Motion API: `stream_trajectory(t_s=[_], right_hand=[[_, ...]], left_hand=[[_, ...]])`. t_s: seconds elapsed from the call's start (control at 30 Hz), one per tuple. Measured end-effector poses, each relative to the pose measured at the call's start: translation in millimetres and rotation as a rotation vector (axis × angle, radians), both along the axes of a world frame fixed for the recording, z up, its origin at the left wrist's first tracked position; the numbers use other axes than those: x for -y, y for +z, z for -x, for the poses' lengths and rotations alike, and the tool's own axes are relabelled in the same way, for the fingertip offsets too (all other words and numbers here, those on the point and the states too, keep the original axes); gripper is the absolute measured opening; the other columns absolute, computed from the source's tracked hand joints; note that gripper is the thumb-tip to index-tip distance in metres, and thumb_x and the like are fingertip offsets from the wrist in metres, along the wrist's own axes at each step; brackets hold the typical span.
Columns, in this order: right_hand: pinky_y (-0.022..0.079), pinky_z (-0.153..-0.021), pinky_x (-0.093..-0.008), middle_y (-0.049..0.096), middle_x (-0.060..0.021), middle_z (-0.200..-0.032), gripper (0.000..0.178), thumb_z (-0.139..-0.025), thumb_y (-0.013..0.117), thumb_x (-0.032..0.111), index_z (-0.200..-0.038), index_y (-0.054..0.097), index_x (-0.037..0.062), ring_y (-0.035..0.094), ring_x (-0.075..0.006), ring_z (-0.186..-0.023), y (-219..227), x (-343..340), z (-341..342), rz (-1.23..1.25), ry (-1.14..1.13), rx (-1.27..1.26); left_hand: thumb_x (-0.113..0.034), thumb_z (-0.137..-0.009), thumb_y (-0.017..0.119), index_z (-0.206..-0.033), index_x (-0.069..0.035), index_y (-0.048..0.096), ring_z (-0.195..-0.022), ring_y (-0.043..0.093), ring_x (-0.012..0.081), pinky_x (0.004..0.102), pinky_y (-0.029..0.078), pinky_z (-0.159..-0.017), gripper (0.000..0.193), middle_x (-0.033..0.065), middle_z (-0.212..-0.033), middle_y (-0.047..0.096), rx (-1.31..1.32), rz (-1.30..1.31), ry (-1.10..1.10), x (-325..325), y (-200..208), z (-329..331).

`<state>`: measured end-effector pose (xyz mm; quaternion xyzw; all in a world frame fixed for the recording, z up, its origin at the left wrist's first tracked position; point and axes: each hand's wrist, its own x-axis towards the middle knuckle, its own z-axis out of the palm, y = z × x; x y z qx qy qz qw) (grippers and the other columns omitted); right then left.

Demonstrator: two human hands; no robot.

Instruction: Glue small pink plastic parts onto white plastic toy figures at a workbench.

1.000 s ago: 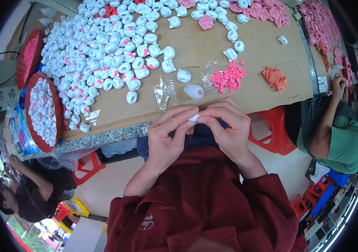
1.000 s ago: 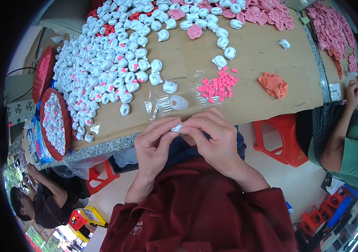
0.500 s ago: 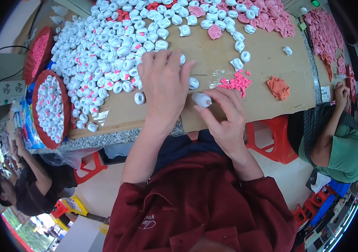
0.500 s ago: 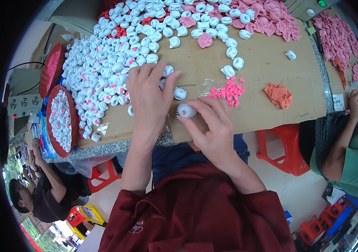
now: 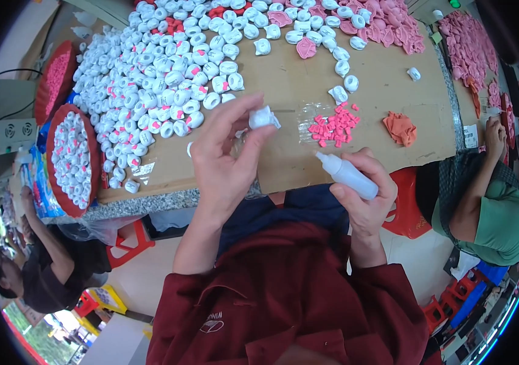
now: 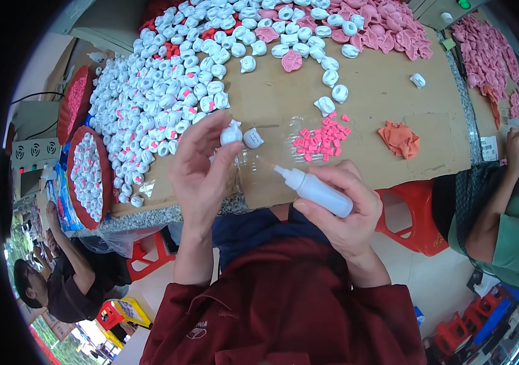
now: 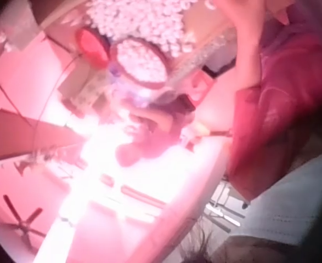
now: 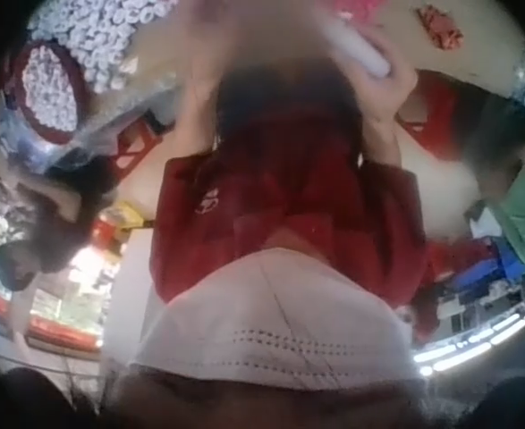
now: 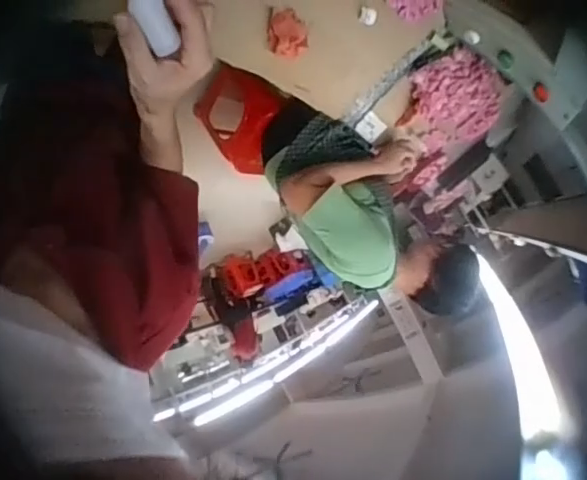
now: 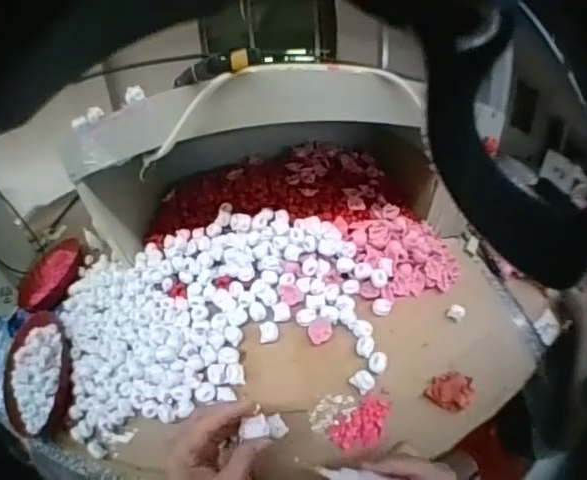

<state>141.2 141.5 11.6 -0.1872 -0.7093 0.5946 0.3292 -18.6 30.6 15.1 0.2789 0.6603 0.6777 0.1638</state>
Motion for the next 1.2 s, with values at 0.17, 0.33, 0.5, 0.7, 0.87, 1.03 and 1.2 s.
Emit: stream_trajectory(t_s=[0.17,0.33,0.5,0.7,0.87,1.03,1.2], right_hand=[[0.037,-0.055,-0.0214,0.056,-0.0049,-0.072,0.034,-0.061,0.076,0.007,-0.09,0.062,-0.0032,0.049,-0.0111,-0.063,1,1,-4,0.036,0.041,0.04],[0.038,-0.055,-0.0218,0.058,-0.0061,-0.07,0.031,-0.062,0.075,0.006,-0.089,0.063,-0.0036,0.05,-0.0113,-0.063,4,4,0,0.078,0.047,0.103],[0.038,-0.055,-0.0217,0.058,-0.0067,-0.071,0.029,-0.063,0.074,0.005,-0.089,0.063,-0.0033,0.05,-0.0114,-0.063,3,5,3,0.084,0.059,0.123],[0.038,-0.056,-0.0214,0.059,-0.0065,-0.072,0.029,-0.064,0.073,0.005,-0.091,0.063,-0.0027,0.05,-0.0107,-0.064,2,5,3,0.108,0.056,0.16],[0.037,-0.055,-0.0212,0.059,-0.0056,-0.071,0.029,-0.064,0.073,0.005,-0.091,0.064,-0.0023,0.049,-0.0104,-0.063,5,5,3,0.103,0.061,0.166],[0.037,-0.055,-0.0214,0.059,-0.0058,-0.07,0.027,-0.065,0.073,0.005,-0.089,0.064,-0.0025,0.048,-0.0104,-0.063,6,4,1,0.104,0.076,0.187],[0.038,-0.056,-0.0216,0.059,-0.0061,-0.071,0.027,-0.065,0.073,0.005,-0.089,0.064,-0.0027,0.048,-0.0106,-0.063,7,3,2,0.098,0.053,0.18]], left_hand=[[0.012,-0.071,0.061,-0.103,0.004,0.056,-0.099,0.053,0.0169,0.0273,0.046,-0.084,0.033,0.0122,-0.106,0.053,0.166,-0.125,-0.069,22,-13,-12],[0.013,-0.07,0.061,-0.107,0.004,0.052,-0.095,0.055,0.0169,0.0277,0.046,-0.083,0.039,0.0121,-0.104,0.055,0.101,-0.044,-0.071,31,-23,-18],[0.014,-0.071,0.058,-0.12,0.002,0.042,-0.092,0.055,0.0163,0.0284,0.048,-0.082,0.054,0.0119,-0.099,0.056,-0.001,0.073,-0.042,31,-21,-20],[0.012,-0.073,0.056,-0.122,0.001,0.041,-0.087,0.056,0.0148,0.0282,0.047,-0.08,0.053,0.0104,-0.094,0.057,-0.133,0.11,-0.013,29,-21,-24],[0.011,-0.073,0.057,-0.122,0.001,0.042,-0.086,0.057,0.0149,0.028,0.047,-0.08,0.052,0.0097,-0.092,0.058,-0.172,0.118,-0.007,28,-22,-24],[0.011,-0.073,0.057,-0.122,0.0,0.042,-0.086,0.057,0.0149,0.0282,0.046,-0.08,0.052,0.0097,-0.093,0.058,-0.18,0.128,0.006,29,-22,-24],[0.011,-0.073,0.057,-0.121,0.0,0.043,-0.087,0.057,0.015,0.0283,0.046,-0.079,0.052,0.01,-0.094,0.059,-0.188,0.122,0.027,30,-22,-25]])
